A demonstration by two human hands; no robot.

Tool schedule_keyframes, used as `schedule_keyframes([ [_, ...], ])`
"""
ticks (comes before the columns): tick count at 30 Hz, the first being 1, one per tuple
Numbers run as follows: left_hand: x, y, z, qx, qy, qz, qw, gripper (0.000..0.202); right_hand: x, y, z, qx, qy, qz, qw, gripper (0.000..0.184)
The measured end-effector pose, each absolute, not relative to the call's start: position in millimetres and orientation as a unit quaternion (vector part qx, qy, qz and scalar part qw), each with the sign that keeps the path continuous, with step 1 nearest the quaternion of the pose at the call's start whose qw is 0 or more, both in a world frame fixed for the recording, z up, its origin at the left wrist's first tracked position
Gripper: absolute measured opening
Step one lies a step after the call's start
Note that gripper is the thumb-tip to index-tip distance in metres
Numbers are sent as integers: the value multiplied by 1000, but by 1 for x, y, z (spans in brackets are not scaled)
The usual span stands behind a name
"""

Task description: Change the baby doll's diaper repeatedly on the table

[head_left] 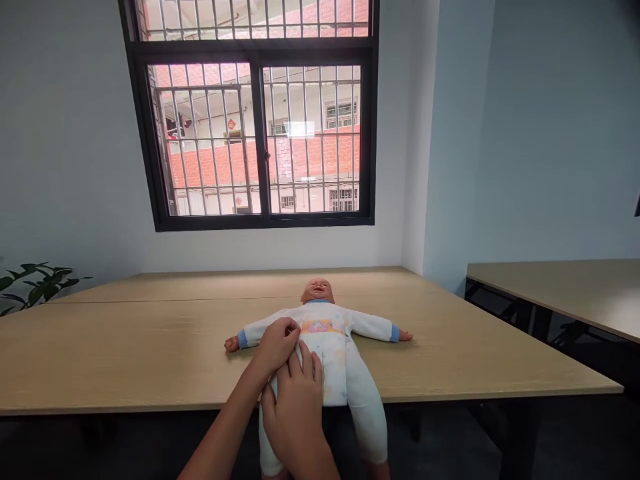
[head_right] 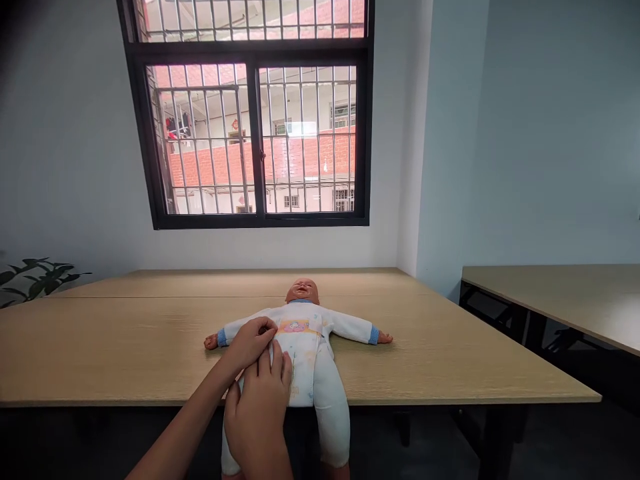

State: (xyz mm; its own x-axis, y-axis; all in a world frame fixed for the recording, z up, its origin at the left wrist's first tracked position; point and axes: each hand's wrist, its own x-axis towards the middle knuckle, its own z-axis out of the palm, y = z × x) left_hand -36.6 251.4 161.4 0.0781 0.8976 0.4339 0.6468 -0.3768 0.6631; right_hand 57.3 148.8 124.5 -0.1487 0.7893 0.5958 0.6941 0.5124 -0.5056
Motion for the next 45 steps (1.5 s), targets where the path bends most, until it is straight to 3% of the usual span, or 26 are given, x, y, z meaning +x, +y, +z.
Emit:
schedule_keyframes([
  [9, -33, 230, 161, 719, 528, 437, 114, 35, 61, 150, 124, -478, -769, 58, 421, 54],
  [17, -33, 216, 169, 769, 499, 373, 144, 30, 70, 144, 132, -454, -782, 91, 416, 57],
  [21, -37, 214, 166, 771, 496, 360, 174, 45, 102, 146, 157, -382, -826, 142, 389, 27],
  [25, -34, 214, 158, 766, 523, 328, 182, 64, 133, 168, 175, -513, -746, 69, 419, 39],
  [29, -30, 210, 152, 767, 537, 316, 155, 72, 144, 197, 169, -577, -749, 26, 323, 62],
  [38, -34, 212, 150, 781, 525, 306, 146, 64, 143, 205, 162, -569, -777, 22, 267, 56],
  [45, -31, 211, 158, 791, 518, 304, 117, 62, 144, 204, 162, -571, -766, 27, 294, 56],
])
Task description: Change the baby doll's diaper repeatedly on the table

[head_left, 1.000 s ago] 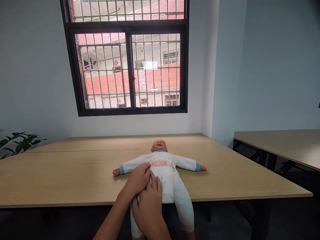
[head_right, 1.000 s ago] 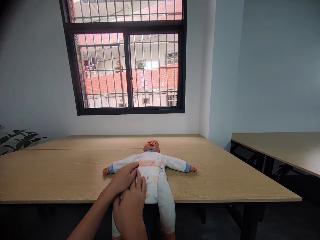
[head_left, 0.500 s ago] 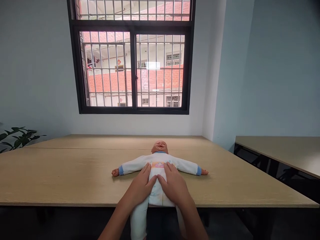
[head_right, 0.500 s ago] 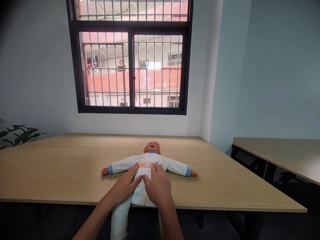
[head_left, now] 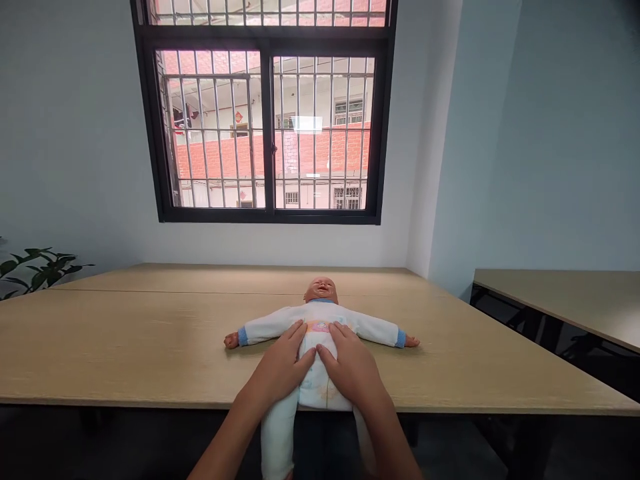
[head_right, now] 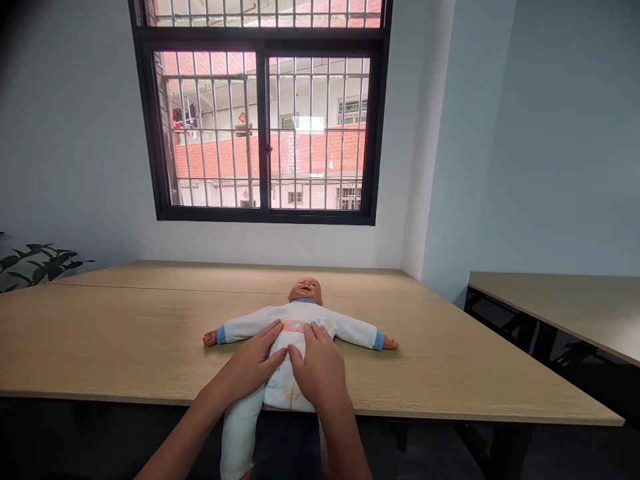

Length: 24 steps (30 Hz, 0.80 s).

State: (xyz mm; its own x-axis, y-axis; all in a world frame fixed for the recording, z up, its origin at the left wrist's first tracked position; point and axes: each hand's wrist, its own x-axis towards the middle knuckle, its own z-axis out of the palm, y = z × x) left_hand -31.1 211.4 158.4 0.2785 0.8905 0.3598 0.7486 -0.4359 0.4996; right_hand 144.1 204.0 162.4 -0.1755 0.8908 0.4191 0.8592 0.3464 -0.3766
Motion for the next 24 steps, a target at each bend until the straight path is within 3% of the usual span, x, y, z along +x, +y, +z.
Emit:
schedule_keyframes([
  [11, -27, 205, 163, 808, 497, 296, 107, 53, 142, 201, 155, -577, -761, -8, 296, 53],
  [16, -21, 203, 155, 808, 511, 288, 54, 59, 141, 197, 149, -577, -756, -40, 307, 54],
  [24, -18, 203, 160, 841, 481, 249, 8, 52, 144, 202, 152, -556, -776, -17, 295, 47],
])
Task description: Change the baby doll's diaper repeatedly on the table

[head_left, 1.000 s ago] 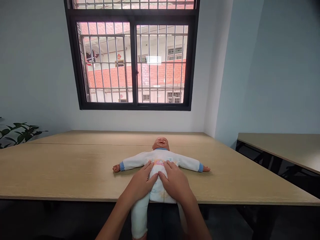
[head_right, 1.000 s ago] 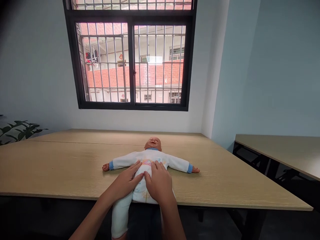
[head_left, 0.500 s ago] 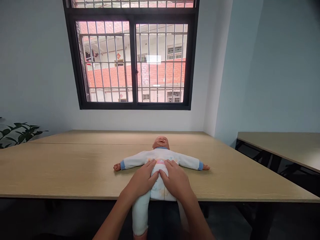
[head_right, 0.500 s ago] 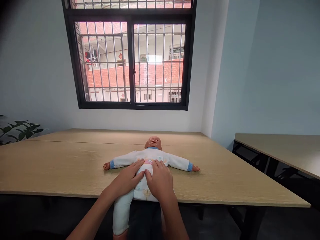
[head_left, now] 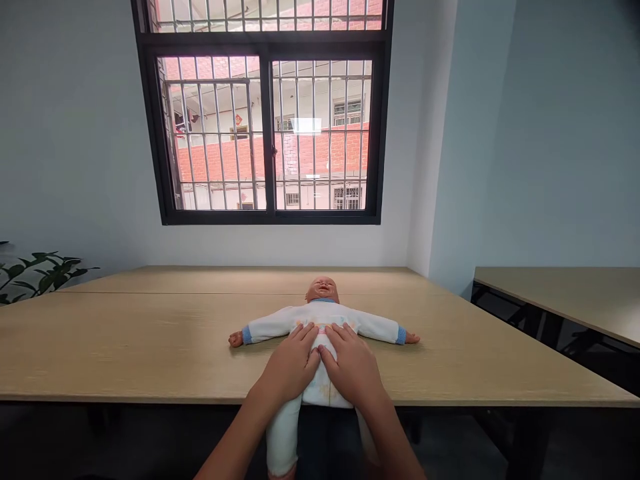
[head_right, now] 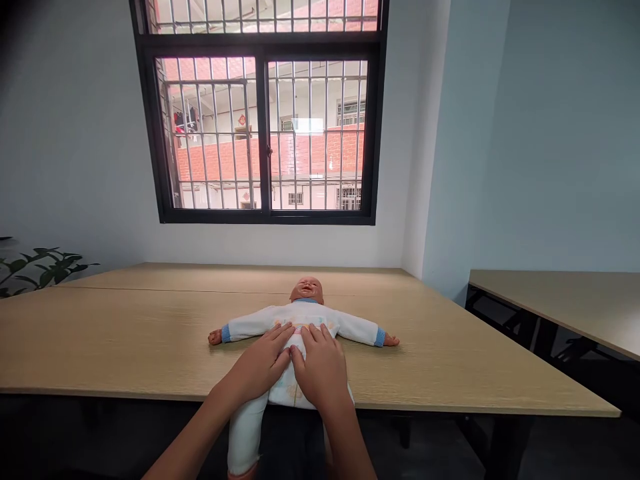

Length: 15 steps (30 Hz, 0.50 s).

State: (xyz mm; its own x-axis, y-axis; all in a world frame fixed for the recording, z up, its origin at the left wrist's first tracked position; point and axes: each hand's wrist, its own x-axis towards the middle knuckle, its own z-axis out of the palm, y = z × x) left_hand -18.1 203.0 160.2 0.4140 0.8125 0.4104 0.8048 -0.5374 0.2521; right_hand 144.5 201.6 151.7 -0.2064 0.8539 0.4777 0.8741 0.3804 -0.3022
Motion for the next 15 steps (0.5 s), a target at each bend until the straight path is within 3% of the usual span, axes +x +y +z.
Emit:
schedule_keyframes([
  [15, -9, 190, 155, 782, 545, 301, 13, 50, 143, 189, 146, -590, -743, -36, 313, 52],
])
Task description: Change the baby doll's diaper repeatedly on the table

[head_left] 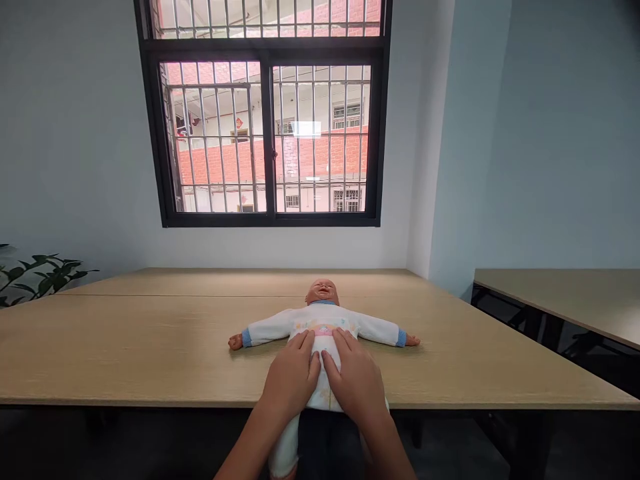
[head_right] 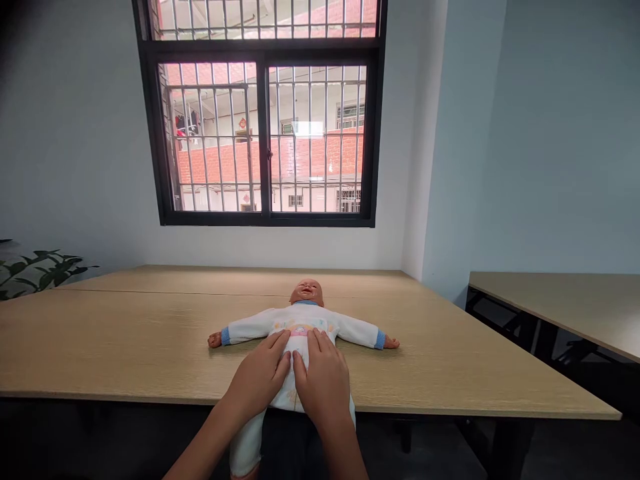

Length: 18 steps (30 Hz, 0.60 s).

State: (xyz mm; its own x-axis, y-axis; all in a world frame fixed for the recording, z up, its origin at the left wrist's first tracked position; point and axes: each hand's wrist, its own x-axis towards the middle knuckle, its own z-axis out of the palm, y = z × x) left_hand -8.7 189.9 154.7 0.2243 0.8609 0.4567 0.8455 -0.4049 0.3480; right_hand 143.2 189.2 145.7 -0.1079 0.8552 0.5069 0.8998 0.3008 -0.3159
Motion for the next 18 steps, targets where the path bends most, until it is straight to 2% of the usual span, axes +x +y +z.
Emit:
schedule_keyframes([
  [5, -9, 191, 148, 780, 546, 305, 15, 54, 143, 190, 144, -604, -733, -35, 310, 56],
  [12, -9, 190, 149, 765, 566, 308, 12, 51, 141, 187, 147, -618, -713, -32, 330, 43],
  [18, -9, 193, 147, 763, 572, 299, 24, 55, 141, 191, 145, -619, -715, -18, 324, 54],
])
